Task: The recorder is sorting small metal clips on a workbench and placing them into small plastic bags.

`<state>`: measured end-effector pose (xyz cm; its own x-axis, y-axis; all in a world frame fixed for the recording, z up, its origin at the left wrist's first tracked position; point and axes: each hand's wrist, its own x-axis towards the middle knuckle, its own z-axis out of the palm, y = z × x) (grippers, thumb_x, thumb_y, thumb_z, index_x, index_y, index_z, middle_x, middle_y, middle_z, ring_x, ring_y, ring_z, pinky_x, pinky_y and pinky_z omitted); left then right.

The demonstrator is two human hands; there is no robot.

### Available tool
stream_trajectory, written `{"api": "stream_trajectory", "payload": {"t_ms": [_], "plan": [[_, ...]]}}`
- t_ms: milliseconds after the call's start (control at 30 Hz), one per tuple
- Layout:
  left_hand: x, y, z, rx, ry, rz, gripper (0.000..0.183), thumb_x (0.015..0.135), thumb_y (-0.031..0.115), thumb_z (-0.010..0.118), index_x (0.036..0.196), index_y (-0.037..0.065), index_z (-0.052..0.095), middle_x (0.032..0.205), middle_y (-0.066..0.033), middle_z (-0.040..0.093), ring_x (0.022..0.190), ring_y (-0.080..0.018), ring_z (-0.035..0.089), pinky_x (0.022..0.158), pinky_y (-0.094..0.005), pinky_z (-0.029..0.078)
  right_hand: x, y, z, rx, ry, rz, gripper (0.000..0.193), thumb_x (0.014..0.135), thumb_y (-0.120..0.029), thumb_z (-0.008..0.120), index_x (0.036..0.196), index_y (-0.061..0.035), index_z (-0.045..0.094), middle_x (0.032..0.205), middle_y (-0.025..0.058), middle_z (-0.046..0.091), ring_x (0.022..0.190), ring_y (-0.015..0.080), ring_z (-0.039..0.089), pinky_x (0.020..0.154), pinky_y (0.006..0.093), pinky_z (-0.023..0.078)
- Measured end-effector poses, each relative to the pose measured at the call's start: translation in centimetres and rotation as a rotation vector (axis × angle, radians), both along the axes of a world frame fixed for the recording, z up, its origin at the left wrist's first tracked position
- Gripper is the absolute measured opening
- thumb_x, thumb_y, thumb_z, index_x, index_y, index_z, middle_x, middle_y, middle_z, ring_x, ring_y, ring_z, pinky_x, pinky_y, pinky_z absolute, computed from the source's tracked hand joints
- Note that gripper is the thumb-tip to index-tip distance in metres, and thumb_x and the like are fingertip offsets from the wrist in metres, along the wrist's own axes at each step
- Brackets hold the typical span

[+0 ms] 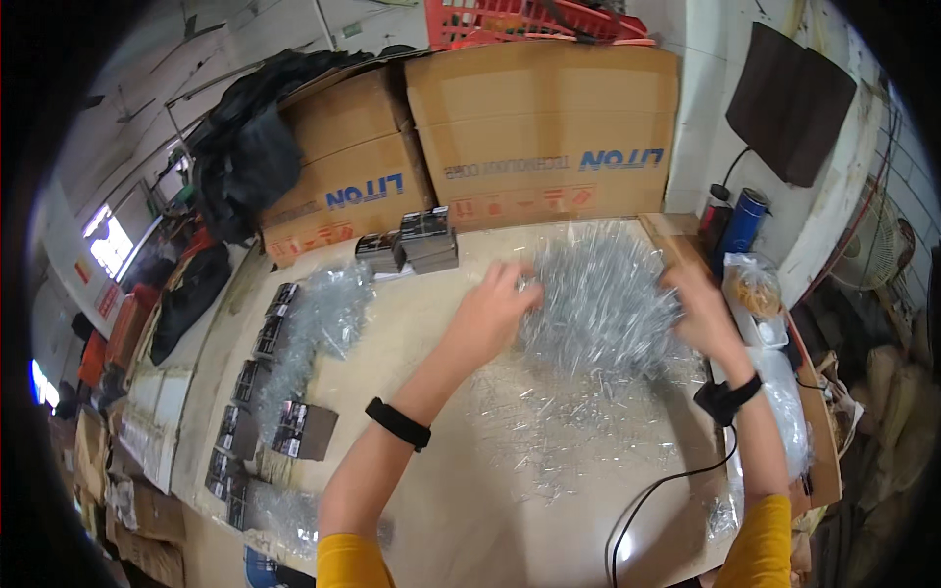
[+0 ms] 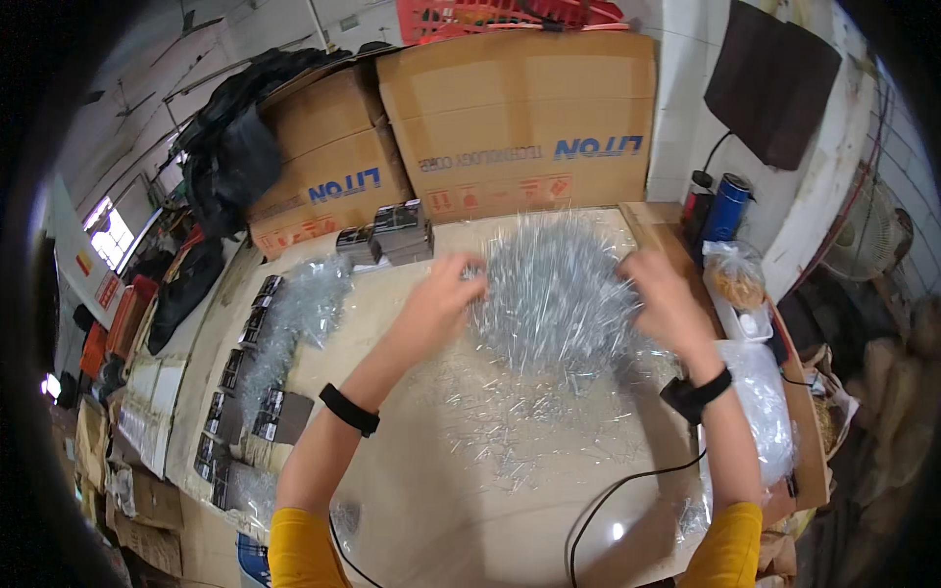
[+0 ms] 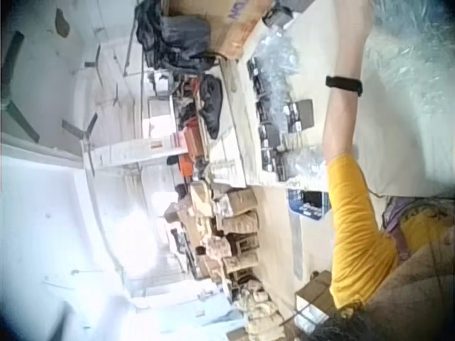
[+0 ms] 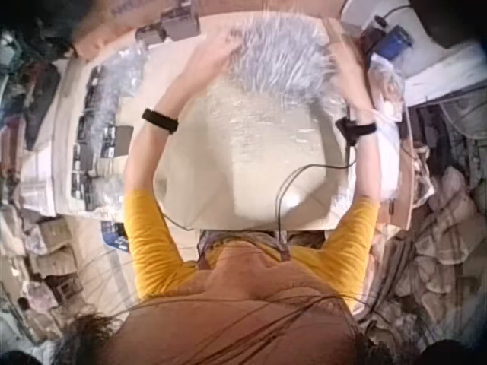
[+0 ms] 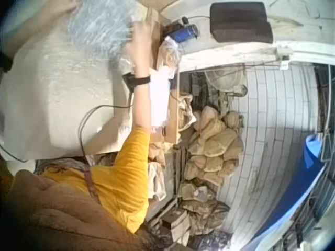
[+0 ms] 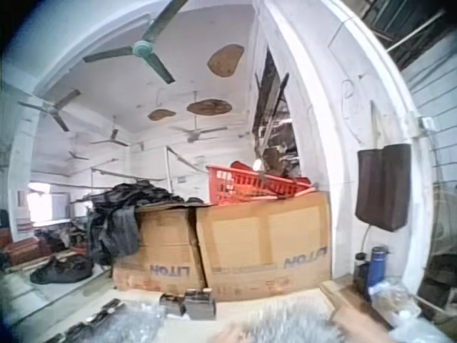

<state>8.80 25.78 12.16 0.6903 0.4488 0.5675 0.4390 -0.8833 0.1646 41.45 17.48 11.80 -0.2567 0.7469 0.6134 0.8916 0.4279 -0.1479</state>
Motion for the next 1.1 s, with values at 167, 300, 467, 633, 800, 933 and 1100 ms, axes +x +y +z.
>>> {"api": "stream_trajectory", "payload": {"t_ms": [167, 300, 467, 633, 800, 933, 1100], "plan": [[0.2, 2.4, -0.5, 0.181, 0.016, 0.008, 0.028, 0.068, -0.011, 0.057, 0.088, 0.009, 0.057, 0.119, -0.0104, 0.054, 0.114, -0.0338, 0.051, 0.084, -0.0428, 0.051, -1.5, 1.2, -1.2, 0.084, 0.095, 0.032, 0.034, 0.057, 0.002, 0.065, 0.089, -0.0035, 0.055, 0.091, 0.0127, 0.054, 0.093, 0.0347, 0.057, 0.079, 0.0422, 0.047], [0.6, 2.4, 9.1, 0.42, -0.295, 0.132, 0.033, 0.065, -0.014, 0.057, 0.089, 0.008, 0.059, 0.12, -0.0113, 0.056, 0.115, -0.0356, 0.051, 0.087, -0.0441, 0.051, -1.7, 1.4, 6.1, 0.407, 0.321, -0.011, 0.056, 0.058, 0.008, 0.065, 0.111, -0.0021, 0.053, 0.107, 0.0144, 0.055, 0.104, 0.0307, 0.057, 0.092, 0.0356, 0.045], [-0.2, 2.7, 8.7, 0.389, -0.3, 0.143, 0.035, 0.065, -0.01, 0.062, 0.094, 0.008, 0.061, 0.123, -0.0166, 0.053, 0.118, -0.037, 0.05, 0.09, -0.0416, 0.05, -0.6, 1.8, 6.3, 0.376, 0.347, -0.121, 0.053, 0.061, 0.002, 0.071, 0.107, -0.0037, 0.045, 0.105, 0.0121, 0.047, 0.104, 0.029, 0.05, 0.096, 0.0317, 0.039], [-1.4, 3.6, -3.1, 0.074, -0.05, -0.032, 0.035, 0.063, -0.012, 0.06, 0.092, 0.007, 0.058, 0.12, -0.0143, 0.053, 0.115, -0.0357, 0.053, 0.091, -0.0422, 0.049, -0.4, 2.6, -4.8, -0.064, 0.3, -0.028, 0.036, 0.064, 0.006, 0.06, 0.097, -0.0069, 0.054, 0.102, 0.012, 0.056, 0.098, 0.0325, 0.059, 0.083, 0.0363, 0.047], [0.4, 5.5, 2.3, 0.238, -0.229, 0.131, 0.028, 0.066, -0.014, 0.057, 0.087, 0.006, 0.058, 0.115, -0.0113, 0.055, 0.111, -0.0344, 0.055, 0.087, -0.041, 0.05, 0.5, 4.8, 0.0, 0.244, 0.331, 0.03, 0.045, 0.062, 0.007, 0.056, 0.105, -0.0048, 0.057, 0.109, 0.0131, 0.057, 0.104, 0.0322, 0.059, 0.088, 0.0368, 0.047], [1.0, 4.8, 9.7, 0.394, -0.527, 0.14, 0.032, 0.066, -0.012, 0.06, 0.093, 0.004, 0.058, 0.119, -0.0146, 0.054, 0.115, -0.035, 0.054, 0.094, -0.0405, 0.046, -1.4, 3.8, 8.0, 0.507, 0.479, -0.092, 0.063, 0.066, -0.013, 0.083, 0.118, -0.0031, 0.049, 0.11, 0.0127, 0.052, 0.101, 0.0297, 0.054, 0.091, 0.0373, 0.045], [-0.9, 5.0, 3.2, 0.198, -0.237, -0.012, 0.031, 0.065, -0.012, 0.06, 0.091, 0.005, 0.059, 0.118, -0.0146, 0.055, 0.116, -0.037, 0.053, 0.097, -0.0408, 0.045, -0.8, 2.5, 2.0, 0.175, 0.248, -0.019, 0.058, 0.068, -0.015, 0.082, 0.114, -0.0044, 0.049, 0.106, 0.0174, 0.051, 0.1, 0.035, 0.055, 0.088, 0.0396, 0.046]]}}
